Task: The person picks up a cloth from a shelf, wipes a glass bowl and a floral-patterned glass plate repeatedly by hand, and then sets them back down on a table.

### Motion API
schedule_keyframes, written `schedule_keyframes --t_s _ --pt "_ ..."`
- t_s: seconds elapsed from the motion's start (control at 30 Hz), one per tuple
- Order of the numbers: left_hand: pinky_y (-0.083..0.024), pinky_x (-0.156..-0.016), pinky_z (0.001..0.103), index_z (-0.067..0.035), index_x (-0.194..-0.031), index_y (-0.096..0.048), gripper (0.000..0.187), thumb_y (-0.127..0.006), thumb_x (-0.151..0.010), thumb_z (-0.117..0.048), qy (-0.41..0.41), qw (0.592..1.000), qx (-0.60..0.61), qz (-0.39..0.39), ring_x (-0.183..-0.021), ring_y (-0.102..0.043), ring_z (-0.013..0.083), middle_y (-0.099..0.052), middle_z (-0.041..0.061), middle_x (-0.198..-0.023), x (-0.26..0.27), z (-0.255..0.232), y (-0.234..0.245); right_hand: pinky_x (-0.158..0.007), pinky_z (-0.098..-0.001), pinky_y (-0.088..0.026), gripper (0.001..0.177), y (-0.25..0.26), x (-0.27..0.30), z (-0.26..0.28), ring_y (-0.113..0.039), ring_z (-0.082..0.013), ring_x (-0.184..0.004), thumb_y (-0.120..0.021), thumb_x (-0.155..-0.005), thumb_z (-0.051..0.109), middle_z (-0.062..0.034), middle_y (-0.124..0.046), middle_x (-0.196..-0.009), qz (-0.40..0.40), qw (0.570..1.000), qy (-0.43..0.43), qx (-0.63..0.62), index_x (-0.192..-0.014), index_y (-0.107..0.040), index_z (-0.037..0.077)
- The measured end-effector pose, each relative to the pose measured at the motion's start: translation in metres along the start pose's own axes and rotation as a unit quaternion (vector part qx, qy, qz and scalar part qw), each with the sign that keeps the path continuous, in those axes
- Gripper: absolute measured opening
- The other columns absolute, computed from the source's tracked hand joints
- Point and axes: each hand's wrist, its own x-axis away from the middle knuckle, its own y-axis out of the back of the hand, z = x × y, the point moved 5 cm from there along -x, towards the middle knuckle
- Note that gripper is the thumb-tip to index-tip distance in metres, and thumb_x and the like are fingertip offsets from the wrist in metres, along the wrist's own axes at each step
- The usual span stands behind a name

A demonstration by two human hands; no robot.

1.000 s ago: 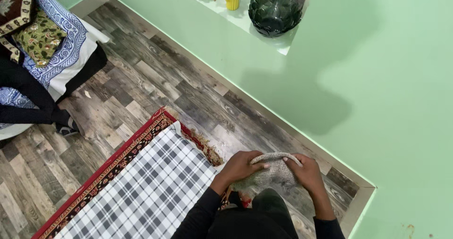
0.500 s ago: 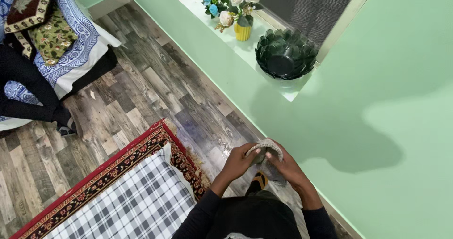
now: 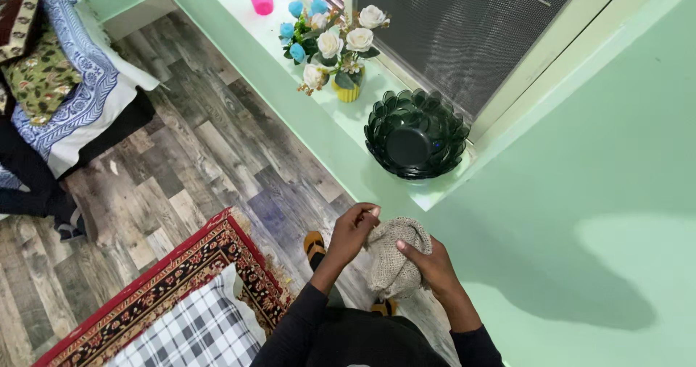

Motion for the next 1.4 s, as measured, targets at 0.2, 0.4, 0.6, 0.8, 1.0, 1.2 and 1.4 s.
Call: schedule_keyframes --t_s 0.2,0.4,0.6,0.8,1.0,1.2,1.4 --pt "-0.056 -0.076 0.038 0.0 -0.14 -0.051 0.07 -0.077 -0.087 -0.038 -0.1 0.966 -0.221 -0.085 -0.091 -0.068 0.0231 -0.062 0.016 -0.122 -0.149 0.004 0.033 -0.092 -0.0376 -0.058 0.058 0.0 -0.058 0.025 -0.075 -0.0235 -0.105 -0.078 -0.083 0.026 -0.0143 -0.077 -0.117 -0.093 0.991 -0.024 -0.095 -0.132 -0.064 -0.001" --pt "-0.054 -0.089 0.045 0.002 -0.141 -0.052 0.077 -0.084 -0.084 -0.04 -0.225 0.925 -0.306 -0.022 -0.111 -0.064 0.0359 -0.063 0.023 -0.126 -0.324 0.0 0.025 -0.084 -0.0372 -0.06 0.054 -0.009 -0.114 0.06 -0.075 -0.0232 -0.098 -0.076 -0.086 0.029 -0.0158 -0.077 -0.112 -0.21 0.971 -0.006 -0.112 -0.13 -0.065 -0.002" --pt "-0.056 -0.09 0.044 -0.01 -0.117 -0.073 0.035 -0.071 -0.096 -0.038 -0.086 0.87 -0.471 0.116 -0.103 -0.073 0.031 -0.078 0.012 -0.11 -0.395 -0.003 0.008 -0.07 -0.0437 -0.05 0.05 -0.022 -0.127 0.074 -0.065 -0.0292 -0.085 -0.073 -0.093 0.03 -0.0206 -0.076 -0.106 -0.363 0.93 -0.022 -0.054 -0.132 -0.07 -0.002" --pt "-0.056 -0.08 0.046 -0.009 -0.134 -0.068 0.039 -0.067 -0.098 -0.022 -0.187 0.893 -0.405 0.056 -0.094 -0.069 0.0358 -0.066 0.018 -0.11 -0.374 -0.028 0.012 -0.085 -0.0364 -0.057 0.049 0.0 -0.138 0.075 -0.071 -0.0214 -0.1 -0.071 -0.093 0.03 -0.0136 -0.076 -0.112 -0.362 0.926 0.029 -0.102 -0.13 -0.066 -0.001" --pt "-0.057 -0.09 0.044 -0.012 -0.132 -0.069 0.031 -0.063 -0.102 -0.019 -0.44 0.835 -0.327 -0.052 -0.11 -0.069 0.0371 -0.067 0.017 -0.128 -0.322 -0.083 0.02 -0.087 -0.0373 -0.058 0.051 0.026 -0.138 0.089 -0.071 -0.0229 -0.103 -0.072 -0.092 0.028 -0.0146 -0.075 -0.115 -0.382 0.919 0.044 -0.089 -0.132 -0.065 -0.002" --pt "-0.049 -0.057 0.031 -0.012 -0.144 -0.063 0.04 -0.057 -0.104 -0.02 -0.144 0.967 -0.207 0.044 -0.055 -0.05 0.0209 -0.079 0.017 -0.098 -0.278 -0.101 0.03 -0.095 -0.035 -0.054 0.054 0.03 -0.152 0.096 -0.067 -0.0216 -0.114 -0.068 -0.097 0.029 -0.0137 -0.069 -0.126 -0.395 0.906 0.131 -0.078 -0.14 -0.055 -0.001" --pt "-0.05 -0.06 0.029 -0.004 -0.142 -0.062 0.037 -0.057 -0.106 -0.014 -0.208 0.967 -0.134 -0.062 -0.067 -0.061 0.0101 -0.082 0.013 -0.112 -0.255 -0.101 0.05 -0.099 -0.0379 -0.05 0.042 0.015 -0.154 0.125 -0.066 -0.0265 -0.113 -0.068 -0.101 0.028 -0.0138 -0.07 -0.122 -0.485 0.856 0.179 0.0 -0.132 -0.059 -0.001"
